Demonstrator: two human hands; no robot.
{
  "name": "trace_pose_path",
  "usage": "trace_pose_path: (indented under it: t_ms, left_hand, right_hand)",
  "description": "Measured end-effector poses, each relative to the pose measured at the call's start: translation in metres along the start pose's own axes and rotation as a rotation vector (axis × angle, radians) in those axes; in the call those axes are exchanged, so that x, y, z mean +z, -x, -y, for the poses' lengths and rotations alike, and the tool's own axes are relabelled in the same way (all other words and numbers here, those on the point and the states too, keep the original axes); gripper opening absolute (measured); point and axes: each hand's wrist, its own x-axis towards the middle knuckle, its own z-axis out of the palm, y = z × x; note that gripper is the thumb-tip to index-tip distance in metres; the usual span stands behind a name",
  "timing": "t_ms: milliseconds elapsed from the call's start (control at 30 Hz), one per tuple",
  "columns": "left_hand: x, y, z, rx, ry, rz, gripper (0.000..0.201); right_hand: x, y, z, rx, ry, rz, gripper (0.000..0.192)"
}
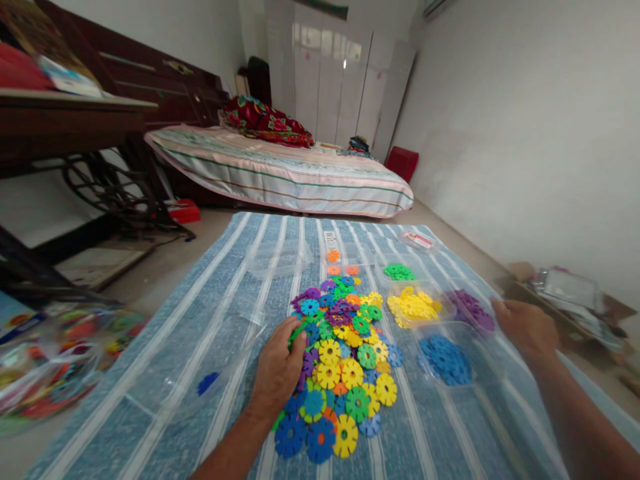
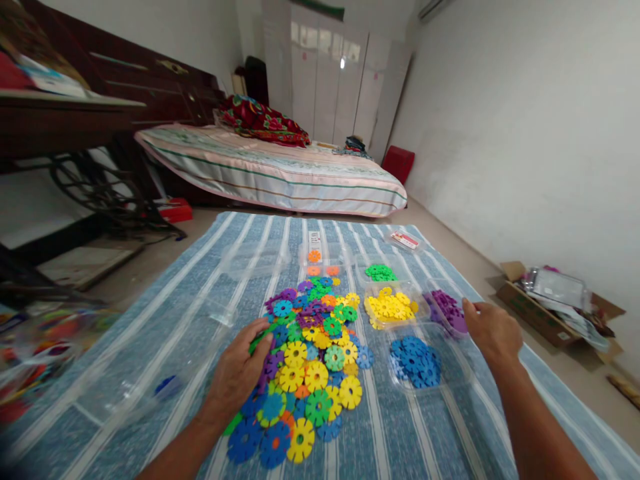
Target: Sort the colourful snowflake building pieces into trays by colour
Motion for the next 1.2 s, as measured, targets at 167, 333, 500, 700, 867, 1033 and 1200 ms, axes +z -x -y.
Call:
trace_pose_path:
  t_ms: [167, 333, 500, 700, 867, 1033, 1200]
  left_hand:
    - [0.000, 0.001, 0.000, 0.010, -0.006, 0.005, 0.035]
    - [-0.002, 0.001, 0.000, 0.023, -0.013, 0.003, 0.033]
    - [0.001, 0.001, 0.002, 0.038, -0.032, 0.018, 0.032]
    - [-0.001, 0.003, -0.002, 0.032, 0.028, 0.006, 0.030]
    - [-0.003, 0.006, -0.008, -0.010, 0.103, 0.010, 0.029]
    - [-0.005, 0.005, -0.010, -0.119, 0.252, 0.027, 0.031]
    - [-0.008, 0.002, -0.011, -0.266, 0.458, 0.042, 0.039]
  right_hand:
    - [0.014, 0.011, -0.011, -0.016, 0.190, 0.067, 0.050]
    - [0.036, 0.008, -0.010, -0.198, 0.128, 0.028, 0.042]
    - [0.052, -0.028, -0.001, -0.357, 0.088, 0.109, 0.035]
    - [0.046, -0.019, 0.015, -0.386, 0.085, 0.065, 0.035]
    - [0.033, 0.065, 0.064, -0.743, -0.317, -0.183, 0.029]
    - [0.025, 0.157, 0.130, -0.942, -0.611, 0.039, 0.018]
    - [0.028, 0.203, 0.179, -0.980, -0.685, 0.199, 0.020]
